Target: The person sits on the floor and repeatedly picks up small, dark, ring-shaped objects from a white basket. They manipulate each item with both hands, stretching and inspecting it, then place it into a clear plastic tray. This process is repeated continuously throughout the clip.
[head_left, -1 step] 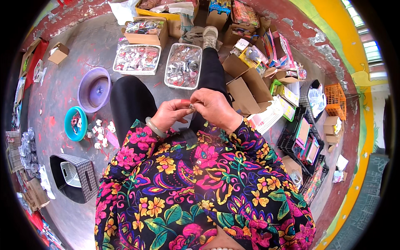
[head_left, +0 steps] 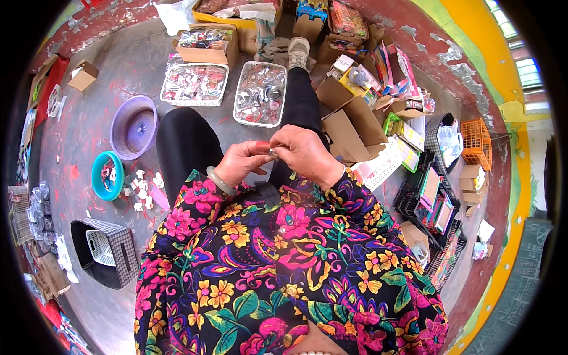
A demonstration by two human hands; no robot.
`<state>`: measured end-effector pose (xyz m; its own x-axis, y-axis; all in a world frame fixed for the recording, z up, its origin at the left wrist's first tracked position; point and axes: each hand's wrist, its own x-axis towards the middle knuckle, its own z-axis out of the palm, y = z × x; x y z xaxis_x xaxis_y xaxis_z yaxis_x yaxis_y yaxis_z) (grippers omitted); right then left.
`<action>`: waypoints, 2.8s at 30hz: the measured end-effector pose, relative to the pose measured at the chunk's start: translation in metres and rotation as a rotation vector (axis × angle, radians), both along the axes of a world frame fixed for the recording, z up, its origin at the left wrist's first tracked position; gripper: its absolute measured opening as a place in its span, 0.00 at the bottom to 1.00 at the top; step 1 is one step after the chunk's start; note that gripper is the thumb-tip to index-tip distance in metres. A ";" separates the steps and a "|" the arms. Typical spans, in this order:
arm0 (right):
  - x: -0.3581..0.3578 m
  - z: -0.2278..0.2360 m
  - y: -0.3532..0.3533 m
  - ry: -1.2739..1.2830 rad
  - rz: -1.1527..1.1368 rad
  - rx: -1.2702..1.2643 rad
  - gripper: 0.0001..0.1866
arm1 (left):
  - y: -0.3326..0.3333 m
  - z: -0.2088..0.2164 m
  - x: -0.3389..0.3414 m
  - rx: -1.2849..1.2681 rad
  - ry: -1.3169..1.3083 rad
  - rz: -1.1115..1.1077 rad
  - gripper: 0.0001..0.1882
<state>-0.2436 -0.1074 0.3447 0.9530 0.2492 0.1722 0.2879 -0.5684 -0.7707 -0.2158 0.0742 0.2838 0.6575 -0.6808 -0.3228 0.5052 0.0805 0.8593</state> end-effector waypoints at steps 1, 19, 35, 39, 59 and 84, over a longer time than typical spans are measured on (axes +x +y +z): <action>0.000 -0.003 0.000 -0.010 0.007 0.020 0.04 | 0.000 -0.001 0.000 -0.009 0.002 0.004 0.16; -0.003 0.004 -0.012 0.076 -0.051 0.106 0.07 | -0.001 0.008 0.000 0.013 -0.001 -0.010 0.15; -0.004 0.000 0.000 -0.226 -0.063 -0.022 0.03 | 0.002 -0.008 -0.001 -0.105 -0.003 -0.076 0.19; -0.003 -0.001 -0.001 -0.252 -0.059 -0.037 0.04 | 0.002 -0.011 -0.002 -0.148 0.001 -0.093 0.20; -0.005 -0.003 0.001 -0.297 0.039 -0.199 0.02 | 0.000 0.000 -0.001 -0.154 -0.013 -0.096 0.18; -0.009 0.006 0.005 -0.211 0.005 -0.213 0.06 | 0.002 0.001 0.000 -0.163 -0.002 0.025 0.19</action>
